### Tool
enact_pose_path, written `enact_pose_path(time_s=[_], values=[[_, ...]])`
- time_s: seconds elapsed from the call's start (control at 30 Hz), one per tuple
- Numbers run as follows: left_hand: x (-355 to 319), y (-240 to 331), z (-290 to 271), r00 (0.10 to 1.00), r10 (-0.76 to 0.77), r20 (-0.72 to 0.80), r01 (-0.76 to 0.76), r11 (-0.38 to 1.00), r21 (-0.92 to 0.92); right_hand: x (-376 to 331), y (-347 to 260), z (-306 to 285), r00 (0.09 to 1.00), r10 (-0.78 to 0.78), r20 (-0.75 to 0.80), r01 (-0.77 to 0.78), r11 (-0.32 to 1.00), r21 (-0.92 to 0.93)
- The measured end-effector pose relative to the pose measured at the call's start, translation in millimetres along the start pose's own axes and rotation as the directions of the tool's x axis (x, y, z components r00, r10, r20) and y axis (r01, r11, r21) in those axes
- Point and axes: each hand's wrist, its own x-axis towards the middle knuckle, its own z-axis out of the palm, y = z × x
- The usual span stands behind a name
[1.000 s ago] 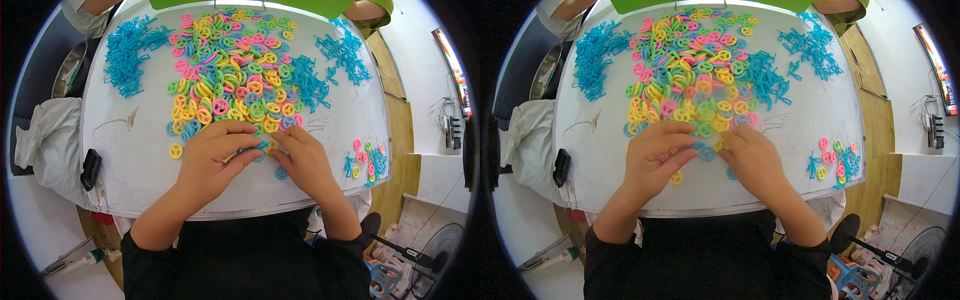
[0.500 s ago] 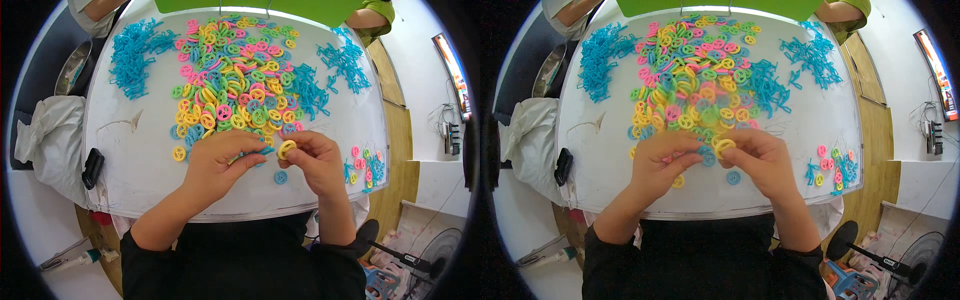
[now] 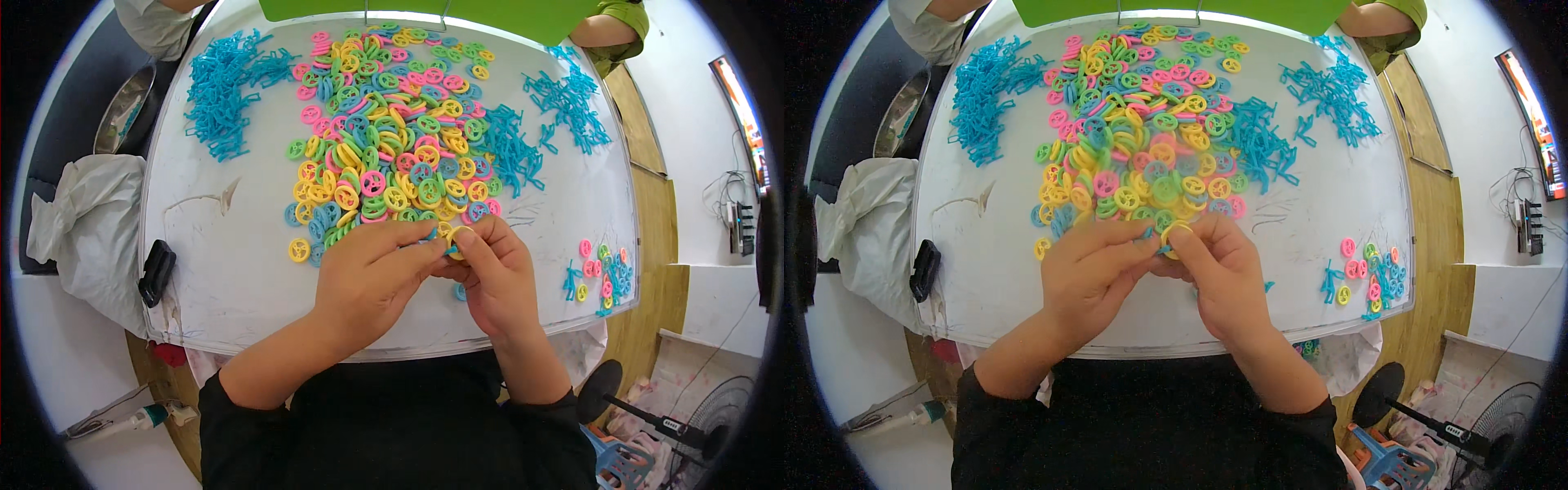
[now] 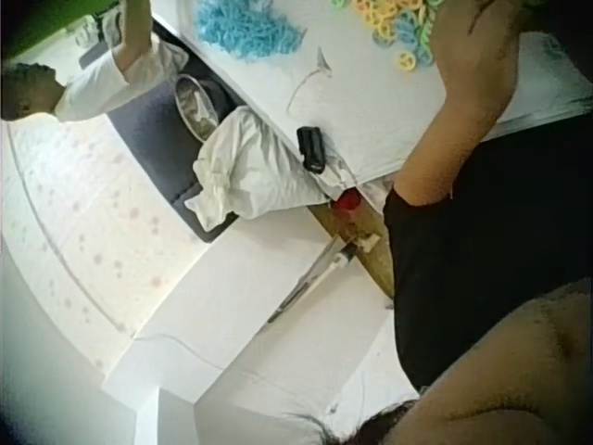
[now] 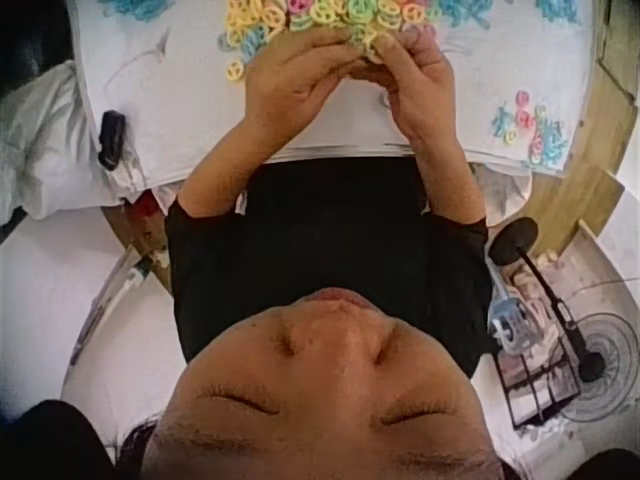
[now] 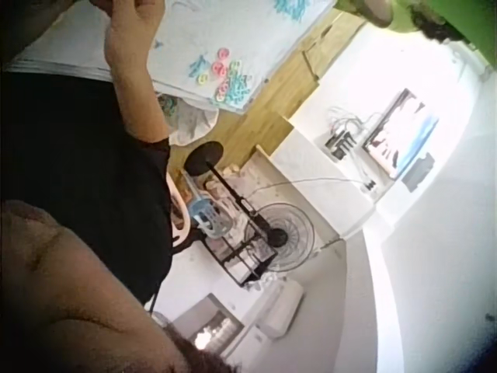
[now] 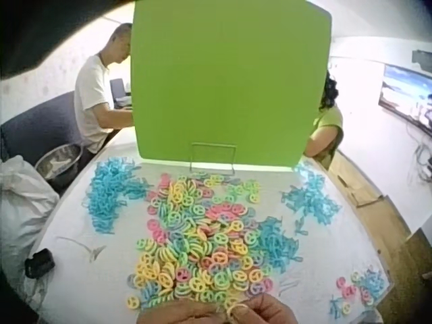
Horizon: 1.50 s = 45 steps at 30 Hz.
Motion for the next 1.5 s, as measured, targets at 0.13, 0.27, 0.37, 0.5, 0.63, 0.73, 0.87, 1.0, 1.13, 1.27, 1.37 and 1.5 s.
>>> enact_pose_path(time_s=[0.13,0.27,0.37,0.5,0.63,0.73,0.87,1.0,1.13,1.27,1.37,1.5], values=[[2.0,0.0,-1.3,0.999,0.047,-0.011,-0.046,0.998,0.043,-1.3,-0.9,3.7,0.968,-0.247,0.03,0.242,0.908,-0.341],[1.9,-0.6,-3.5,0.991,-0.123,0.054,0.126,0.991,-0.044,-8.2,1.1,-5.9,0.941,-0.323,0.099,0.333,0.835,-0.438],[3.2,-3.2,-4.5,0.993,-0.097,0.068,0.103,0.991,-0.088,-7.6,-5.9,-13.3,0.847,-0.415,0.332,0.521,0.529,-0.67],[0.8,-1.2,-3.0,0.977,-0.175,0.121,0.194,0.965,-0.176,-11.3,-17.6,-18.6,0.891,-0.284,0.355,0.453,0.496,-0.741],[-1.2,3.7,-2.3,0.966,-0.231,0.118,0.247,0.959,-0.142,-9.7,-22.8,-19.8,0.83,-0.246,0.5,0.548,0.198,-0.813],[-4.2,1.4,-1.3,0.981,-0.141,0.134,0.138,0.99,0.033,-14.4,-18.9,-17.1,0.993,0.023,0.116,0.028,0.906,-0.421],[-2.8,0.2,0.3,0.991,0.002,0.131,-0.007,0.999,0.031,-14.0,-6.5,-15.1,0.998,-0.036,0.052,0.051,0.946,-0.321],[10.7,7.0,-7.2,0.964,0.202,0.174,-0.176,0.972,-0.156,-16.2,-13.3,-37.6,0.995,0.092,0.037,-0.081,0.965,-0.249],[1.6,14.2,-7.0,0.894,0.366,0.257,-0.353,0.93,-0.1,-23.0,-16.7,-55.7,0.953,0.291,0.082,-0.278,0.95,-0.142],[1.3,13.8,-8.1,0.906,0.401,0.135,-0.394,0.916,-0.081,-21.6,-13.3,-52.1,0.873,0.447,0.194,-0.435,0.895,-0.104],[6.1,2.4,-10.5,0.942,0.322,0.094,-0.316,0.946,-0.074,-17.5,-12.4,-48.4,0.968,0.236,0.084,-0.148,0.81,-0.567],[4.8,0.9,-13.6,0.919,-0.388,0.065,0.384,0.847,-0.369,10.1,-10.3,-43.2,0.894,-0.304,0.33,0.365,0.065,-0.929]])
